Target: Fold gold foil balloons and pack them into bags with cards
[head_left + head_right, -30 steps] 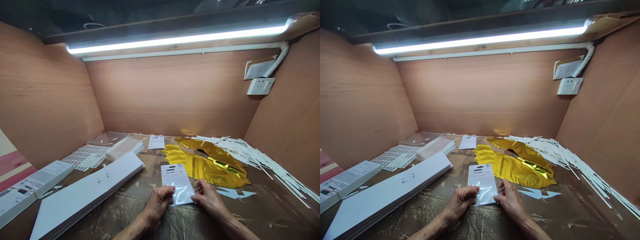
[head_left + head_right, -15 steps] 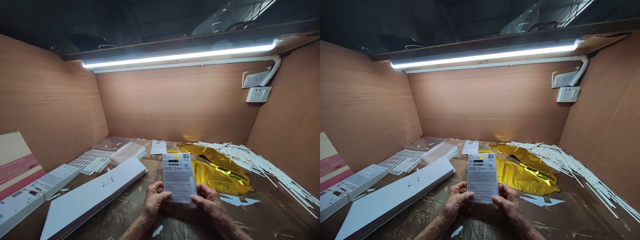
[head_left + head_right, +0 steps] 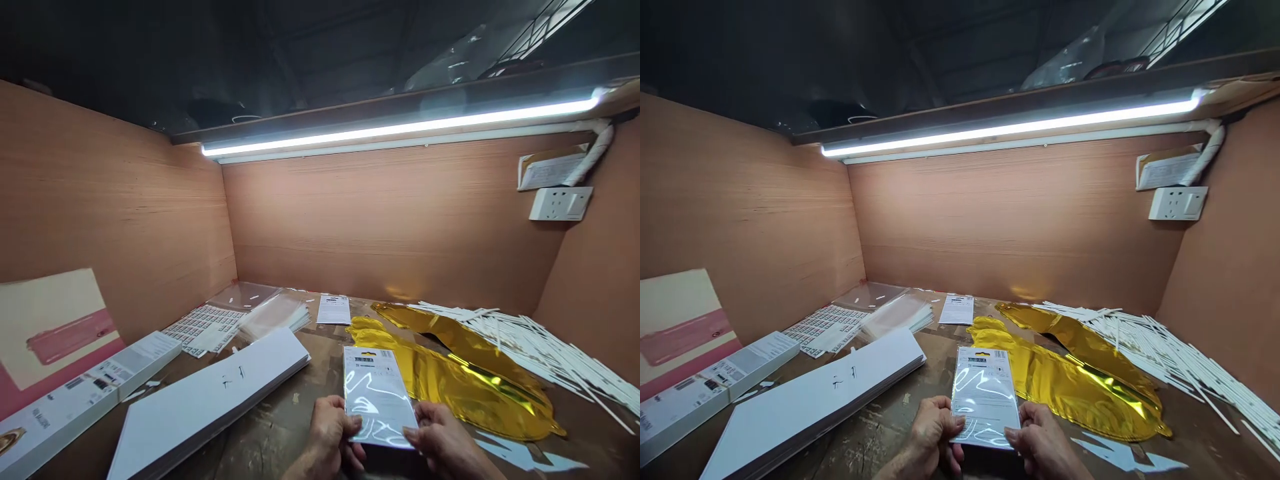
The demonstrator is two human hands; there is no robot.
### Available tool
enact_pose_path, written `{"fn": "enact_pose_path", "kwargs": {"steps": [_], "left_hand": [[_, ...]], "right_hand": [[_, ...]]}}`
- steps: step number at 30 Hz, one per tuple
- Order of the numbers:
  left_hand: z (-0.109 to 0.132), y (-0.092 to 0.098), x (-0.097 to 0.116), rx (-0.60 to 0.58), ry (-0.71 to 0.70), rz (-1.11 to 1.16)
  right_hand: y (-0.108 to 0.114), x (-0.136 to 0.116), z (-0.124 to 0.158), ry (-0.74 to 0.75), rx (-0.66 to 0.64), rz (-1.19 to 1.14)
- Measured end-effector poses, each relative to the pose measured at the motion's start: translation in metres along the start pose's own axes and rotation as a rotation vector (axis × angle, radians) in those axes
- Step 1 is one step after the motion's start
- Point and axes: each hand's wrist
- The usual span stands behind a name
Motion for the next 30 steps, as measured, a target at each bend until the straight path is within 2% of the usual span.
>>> {"fn": "enact_pose_path", "kwargs": {"steps": [2, 5, 10, 13, 17, 20, 22, 25, 27, 30], "left_hand": [[-0.004, 0.0, 0.015, 0.013, -0.034, -0.06], [-0.02, 0.001, 0.052, 0.077, -0.057, -0.217], [-0.084, 0.02, 0.117, 0.191, -0.042, -0.437], [-0.123, 0.04, 0.142, 0.289, -0.006, -0.626], [-0.161, 0.068, 0.165, 0.413, -0.01, -0.973], [-0.187, 0.075, 0.174, 0.435, -0.078, -1.254], [-0.208, 0.072, 0.173, 0.386, -0.126, -1.416], [-0.238, 0.068, 0.159, 0.238, -0.167, -1.61], [-0.256, 0.069, 0.146, 0.141, -0.146, -1.695], [-0.275, 0.076, 0.13, 0.076, -0.09, -1.769]], "right_hand": [[0.003, -0.012, -0.01, 0.044, -0.005, 0.025], [0.008, -0.045, -0.033, 0.101, 0.031, 0.109], [0.015, -0.095, -0.107, 0.153, 0.112, 0.247], [0.017, -0.106, -0.161, 0.155, 0.123, 0.341], [0.015, -0.106, -0.221, 0.108, 0.127, 0.505], [0.012, -0.102, -0.246, 0.065, 0.132, 0.62], [0.011, -0.1, -0.255, 0.039, 0.151, 0.693], [0.009, -0.099, -0.257, 0.011, 0.19, 0.787], [0.006, -0.1, -0.253, 0.006, 0.21, 0.832], [0.002, -0.103, -0.244, 0.013, 0.232, 0.89]]}}
Point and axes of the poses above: each hand's wrist, its own z-axis away from the middle knuckle, its own y-axis out of the back of the hand, x = y × z, and after that the axes turned 15 degrees about -x, right-handed
